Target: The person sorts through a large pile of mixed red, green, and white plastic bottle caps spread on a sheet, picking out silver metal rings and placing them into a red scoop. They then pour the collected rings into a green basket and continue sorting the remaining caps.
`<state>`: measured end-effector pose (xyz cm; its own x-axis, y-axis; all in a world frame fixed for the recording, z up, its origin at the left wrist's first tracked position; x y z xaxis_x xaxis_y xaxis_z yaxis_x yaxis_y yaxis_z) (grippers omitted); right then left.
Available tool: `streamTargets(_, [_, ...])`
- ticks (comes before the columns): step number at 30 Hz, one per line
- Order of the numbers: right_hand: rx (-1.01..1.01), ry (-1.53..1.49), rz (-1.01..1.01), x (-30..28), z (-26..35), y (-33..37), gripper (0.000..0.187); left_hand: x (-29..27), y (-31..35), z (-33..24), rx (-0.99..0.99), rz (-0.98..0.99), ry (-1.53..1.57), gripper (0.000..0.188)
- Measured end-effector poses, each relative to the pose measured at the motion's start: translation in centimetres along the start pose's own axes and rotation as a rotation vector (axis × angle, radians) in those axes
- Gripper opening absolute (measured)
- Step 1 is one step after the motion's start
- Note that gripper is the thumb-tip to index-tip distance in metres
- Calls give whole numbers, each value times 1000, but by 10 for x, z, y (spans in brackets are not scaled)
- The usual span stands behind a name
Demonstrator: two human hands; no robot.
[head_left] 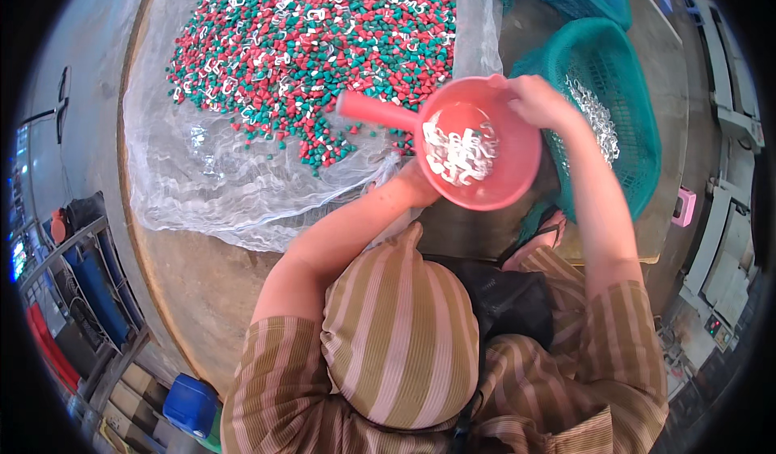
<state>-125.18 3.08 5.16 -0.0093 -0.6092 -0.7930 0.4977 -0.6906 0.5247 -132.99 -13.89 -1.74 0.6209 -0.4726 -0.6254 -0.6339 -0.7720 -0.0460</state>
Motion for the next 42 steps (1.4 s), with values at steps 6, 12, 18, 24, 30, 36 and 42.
streamTargets(6, [248, 84, 3, 68, -63, -7, 30, 11, 51, -31, 16, 320, -309, 51])
streamTargets(12, [442, 104, 48, 62, -83, 18, 29, -85, 66, 44, -499, 167, 433, 48])
streamTargets(18, [540, -91, 64, 68, -79, 21, 40, -148, 53, 109, -462, -222, -699, 56])
streamTargets(24, [473, 19, -20, 41, -61, 31, 54, -73, 111, 82, -375, 251, -467, 53])
streamTargets(30, [33, -23, -435, -28, 87, 14, 44, -220, 126, 154, -660, -344, -445, 60])
streamTargets(36, [-524, -215, -37, 98, 220, -27, 31, -190, 120, 175, -744, -158, -649, 84])
streamTargets(42, [-438, -136, 75, 131, 200, -39, 29, -158, 163, 112, -575, -167, -135, 64])
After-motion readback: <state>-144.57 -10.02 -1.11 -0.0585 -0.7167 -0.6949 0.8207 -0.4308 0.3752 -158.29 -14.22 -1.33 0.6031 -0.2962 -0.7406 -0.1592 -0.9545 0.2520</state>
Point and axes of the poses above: each hand's wrist, its own y-axis away from the middle knuckle, its own x-axis out of the palm, z = x × y, the point moved 10 cm from there along -y, towards the middle knuckle, and after that the axes turned 2 degrees about -y, right-handed, at the moved point
